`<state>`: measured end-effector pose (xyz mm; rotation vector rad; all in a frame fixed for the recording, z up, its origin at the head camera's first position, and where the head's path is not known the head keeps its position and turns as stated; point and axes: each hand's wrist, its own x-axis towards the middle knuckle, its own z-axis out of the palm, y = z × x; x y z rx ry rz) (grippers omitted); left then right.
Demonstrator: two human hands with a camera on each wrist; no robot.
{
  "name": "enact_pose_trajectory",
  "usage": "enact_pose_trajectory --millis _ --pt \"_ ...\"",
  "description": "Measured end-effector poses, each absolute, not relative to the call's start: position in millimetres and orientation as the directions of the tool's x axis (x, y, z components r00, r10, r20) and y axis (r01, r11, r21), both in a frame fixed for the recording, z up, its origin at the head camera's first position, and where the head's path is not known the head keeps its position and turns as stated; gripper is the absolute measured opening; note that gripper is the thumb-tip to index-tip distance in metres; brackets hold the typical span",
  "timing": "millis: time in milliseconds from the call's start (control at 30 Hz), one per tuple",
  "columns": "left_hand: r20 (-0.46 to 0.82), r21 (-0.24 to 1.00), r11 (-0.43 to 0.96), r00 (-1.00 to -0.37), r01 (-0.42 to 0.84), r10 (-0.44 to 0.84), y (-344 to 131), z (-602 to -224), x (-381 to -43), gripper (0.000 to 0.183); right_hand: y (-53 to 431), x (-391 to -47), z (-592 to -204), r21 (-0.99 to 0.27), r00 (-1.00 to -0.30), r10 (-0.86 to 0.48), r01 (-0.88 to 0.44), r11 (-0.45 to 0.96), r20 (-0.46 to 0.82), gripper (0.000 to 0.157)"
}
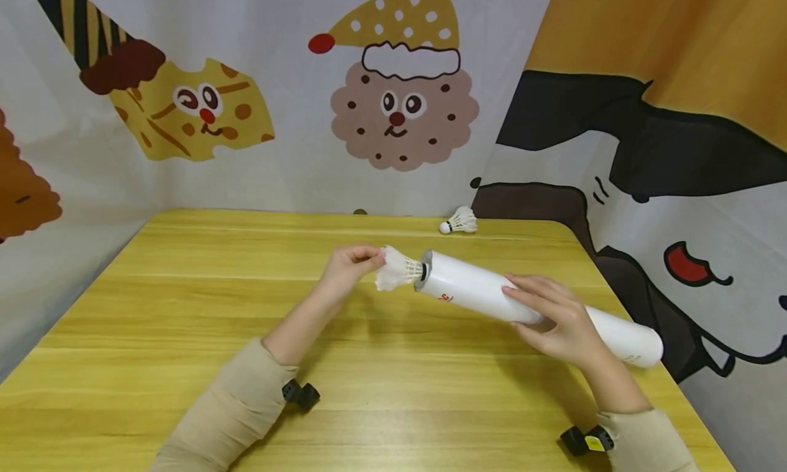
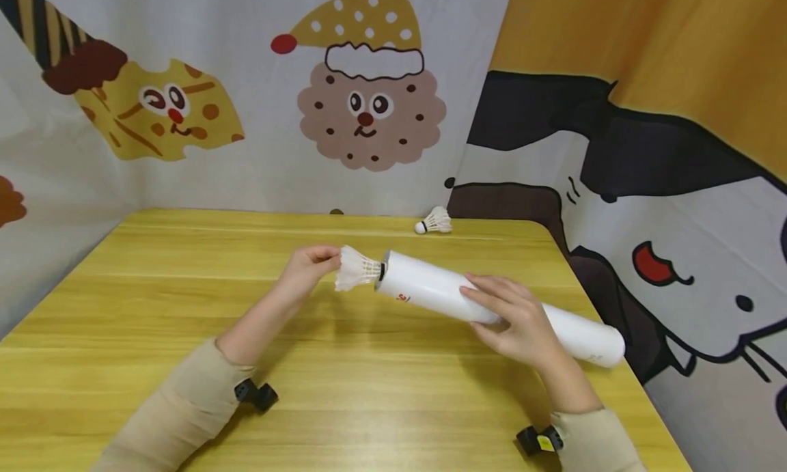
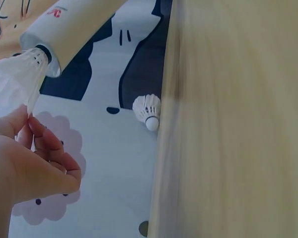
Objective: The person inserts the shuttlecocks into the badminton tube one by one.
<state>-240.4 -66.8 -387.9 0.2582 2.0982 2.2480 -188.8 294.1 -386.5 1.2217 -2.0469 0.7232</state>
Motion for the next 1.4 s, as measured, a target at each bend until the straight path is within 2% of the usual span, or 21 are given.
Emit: enact_pose_trajectory --millis 167,467,633,1167,1400 --pt "0.102 0.992 -0.088 -0.979 0.087 0.176 -56 -388 -237 0.009 292 -188 -387 -0.121 -0.356 -0.561 -0.904 0.411 0.747 0.043" --pt "0.150 0.987 -0.089 -0.968 0.135 0.199 -46 -390 -234 0.016 282 -186 -388 -0.116 -0.327 -0.569 -0.920 0.375 0.754 0.042" --pt "0.189 0.980 -0.102 -0.961 0.171 0.201 -45 -388 -232 0.013 281 -185 -388 -0.118 -0.339 -0.577 -0.915 0.387 0.743 0.041" --pt "0.225 0.971 0.011 -0.931 0.238 0.286 -35 -391 -230 0.013 275 -181 -390 -0.110 -0.308 -0.598 -0.932 0.345 0.740 0.041" --pt "0.222 0.970 0.035 -0.940 0.239 0.260 -24 -392 -229 0.016 272 -181 -389 -0.110 -0.308 -0.590 -0.932 0.347 0.746 0.041"
